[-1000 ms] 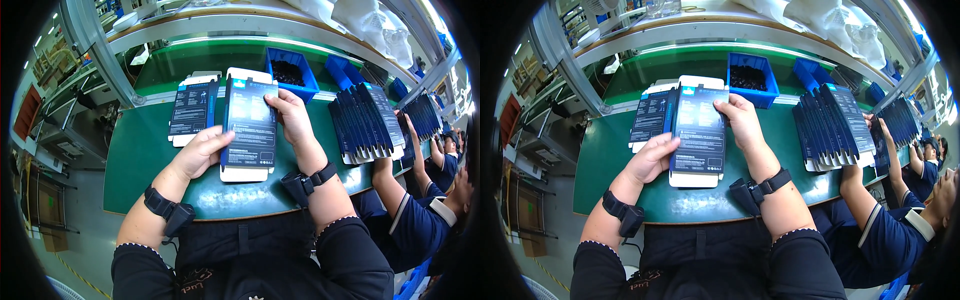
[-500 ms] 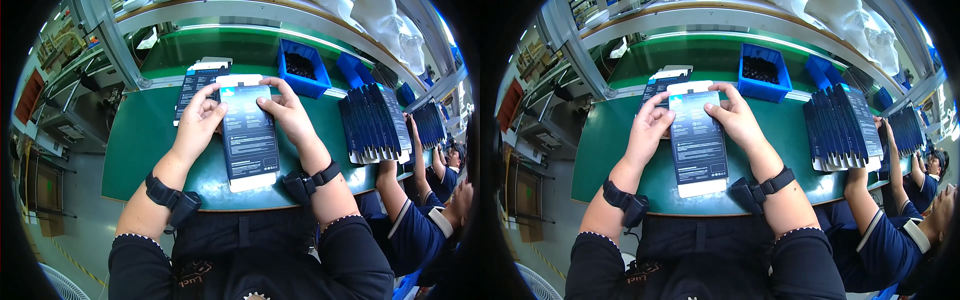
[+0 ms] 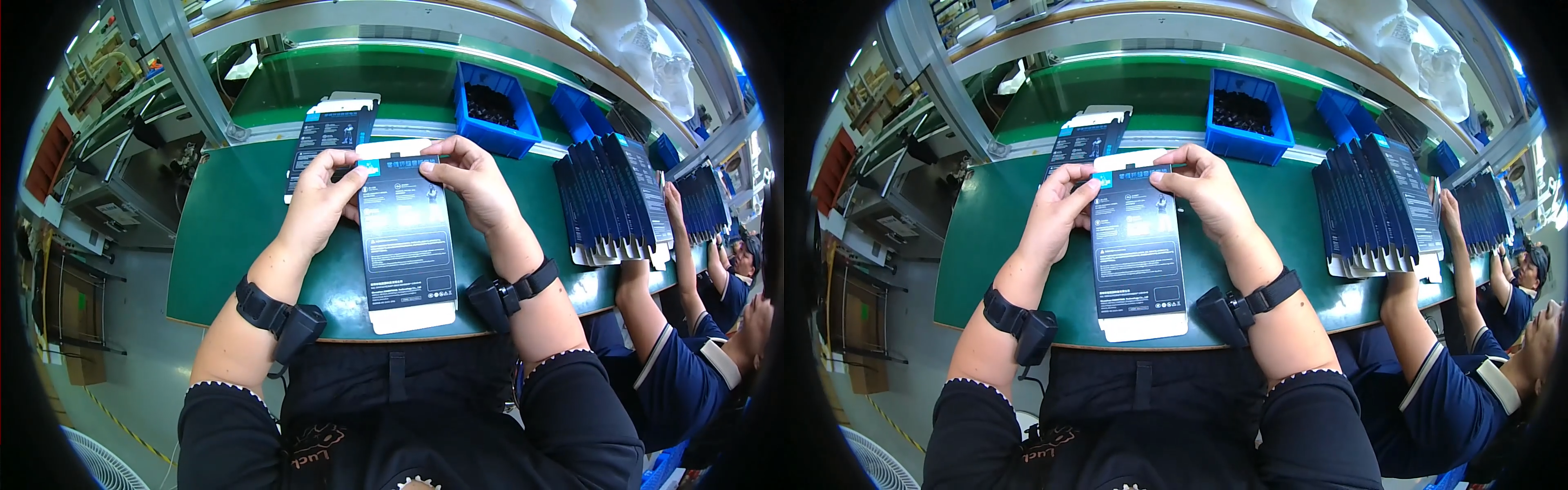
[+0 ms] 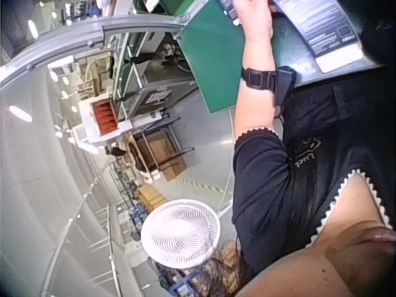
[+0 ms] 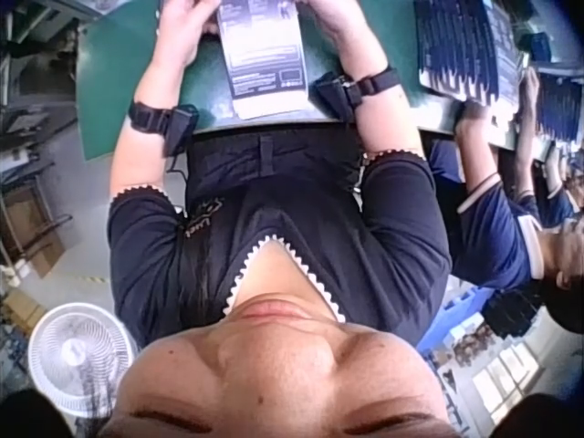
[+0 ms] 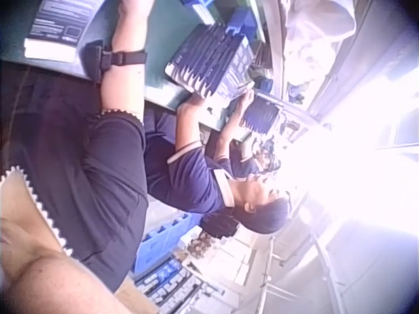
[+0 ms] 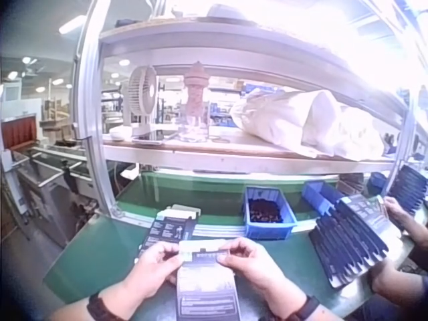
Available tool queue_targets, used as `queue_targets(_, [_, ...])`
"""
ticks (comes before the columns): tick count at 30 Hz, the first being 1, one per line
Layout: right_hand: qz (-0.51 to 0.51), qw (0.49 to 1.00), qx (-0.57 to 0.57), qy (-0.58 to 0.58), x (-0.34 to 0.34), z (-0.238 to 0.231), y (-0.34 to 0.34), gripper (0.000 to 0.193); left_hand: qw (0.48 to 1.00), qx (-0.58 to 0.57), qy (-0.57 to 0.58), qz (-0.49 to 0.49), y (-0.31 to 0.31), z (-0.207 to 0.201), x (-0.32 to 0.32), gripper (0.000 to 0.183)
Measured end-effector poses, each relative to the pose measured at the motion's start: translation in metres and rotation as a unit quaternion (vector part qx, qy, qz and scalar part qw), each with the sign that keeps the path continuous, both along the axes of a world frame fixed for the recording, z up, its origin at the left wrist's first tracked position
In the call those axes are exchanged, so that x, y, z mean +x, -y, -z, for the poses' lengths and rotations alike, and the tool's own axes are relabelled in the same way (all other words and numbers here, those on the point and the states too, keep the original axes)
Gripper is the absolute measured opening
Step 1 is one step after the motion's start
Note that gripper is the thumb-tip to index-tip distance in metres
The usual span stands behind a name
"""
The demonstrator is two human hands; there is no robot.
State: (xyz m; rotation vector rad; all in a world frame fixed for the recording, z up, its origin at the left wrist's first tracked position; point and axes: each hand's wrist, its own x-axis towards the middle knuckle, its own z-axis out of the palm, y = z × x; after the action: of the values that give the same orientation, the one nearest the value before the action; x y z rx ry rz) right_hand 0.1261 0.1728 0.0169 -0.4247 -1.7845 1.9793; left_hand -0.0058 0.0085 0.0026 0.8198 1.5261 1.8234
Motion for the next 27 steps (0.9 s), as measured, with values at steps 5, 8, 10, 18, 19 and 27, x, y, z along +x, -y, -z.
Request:
queue_targets(5, [0.012, 0.999, 0.011, -0.036, 0.000, -0.004, 0.002, 0.022, 0.999, 0.021, -0.024, -0.020, 0.002, -0.002, 0.003, 0.027])
queue_targets(8, [0.003, 0.999, 0.024, -0.027, 0.003, -0.003, -0.003, 0.023, 0.999, 0.026, -0.025, -0.028, 0.000, -0.006, 0.008, 0.028])
queue_targets(10, [-0.003, 0.999, 0.025, -0.030, 0.003, -0.004, -0.001, 0.025, 0.999, 0.033, -0.017, -0.029, 0.000, -0.006, 0.009, 0.029])
queue_targets(18, [-0.034, 0.997, 0.071, -0.003, 0.004, -0.006, -0.005, 0.026, 0.999, 0.002, -0.034, 0.018, 0.000, 0.003, 0.000, 0.024])
queue_targets(19, [-0.031, 0.997, 0.072, -0.003, 0.005, -0.006, -0.006, 0.026, 0.999, 0.003, -0.034, 0.020, -0.001, 0.003, 0.000, 0.024])
queue_targets(27, [-0.203, 0.973, -0.005, 0.110, 0.006, 0.001, -0.012, 0.036, 0.993, -0.006, -0.048, 0.112, -0.001, 0.001, 0.013, 0.022])
